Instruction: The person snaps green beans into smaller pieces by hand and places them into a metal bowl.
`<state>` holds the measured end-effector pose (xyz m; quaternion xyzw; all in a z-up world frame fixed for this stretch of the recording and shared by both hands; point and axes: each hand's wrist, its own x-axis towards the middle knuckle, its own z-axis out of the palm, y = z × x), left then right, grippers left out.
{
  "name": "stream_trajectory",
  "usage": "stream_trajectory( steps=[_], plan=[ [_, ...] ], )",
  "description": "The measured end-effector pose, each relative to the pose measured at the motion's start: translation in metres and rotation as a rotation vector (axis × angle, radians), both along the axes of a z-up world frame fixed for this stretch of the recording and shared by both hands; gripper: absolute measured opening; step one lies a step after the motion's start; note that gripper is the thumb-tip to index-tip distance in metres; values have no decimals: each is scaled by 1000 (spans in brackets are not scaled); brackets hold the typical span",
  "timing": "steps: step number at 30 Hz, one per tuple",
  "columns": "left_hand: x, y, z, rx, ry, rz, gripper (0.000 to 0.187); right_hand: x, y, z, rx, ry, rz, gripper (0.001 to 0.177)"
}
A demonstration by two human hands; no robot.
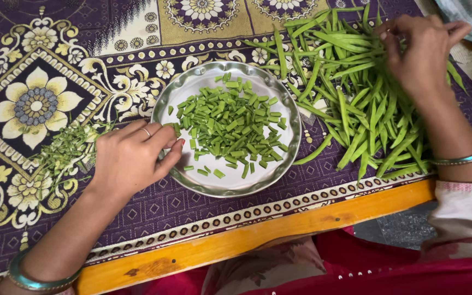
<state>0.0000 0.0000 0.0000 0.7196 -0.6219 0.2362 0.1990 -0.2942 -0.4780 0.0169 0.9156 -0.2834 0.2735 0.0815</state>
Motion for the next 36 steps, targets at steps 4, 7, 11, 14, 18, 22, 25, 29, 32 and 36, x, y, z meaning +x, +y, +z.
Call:
stream_trajectory(
  steps=[4,7,11,14,18,22,25,29,32,36],
  plan=[
    [0,0,1,2,-6,1,14,7,24,7,68,-120,147,7],
    [-1,0,1,-1,8,-2,14,0,19,16,113,-105,232,9],
    [0,0,1,-2,4,-7,15,-18,2,20,163,21,108,21],
    [-1,0,1,-17,7,-14,17,-32,-13,16,168,180,40,33],
    [-2,-1,2,-31,2,-16,18,-35,-22,-5,59,266,-77,37],
    [-4,-1,3,-34,-15,-23,19,-32,-22,-9,-116,284,-97,35],
    [-6,-3,4,-52,-27,-44,18,-24,-8,10,29,98,-32,11],
    [-17,-15,10,-77,-78,-97,21,5,47,50,235,-233,168,10],
    [-36,-31,17,-145,-33,-157,21,39,95,62,1013,-518,400,8],
    [-52,-53,25,-279,399,-231,35,93,166,47,1723,-520,761,10]
  ],
)
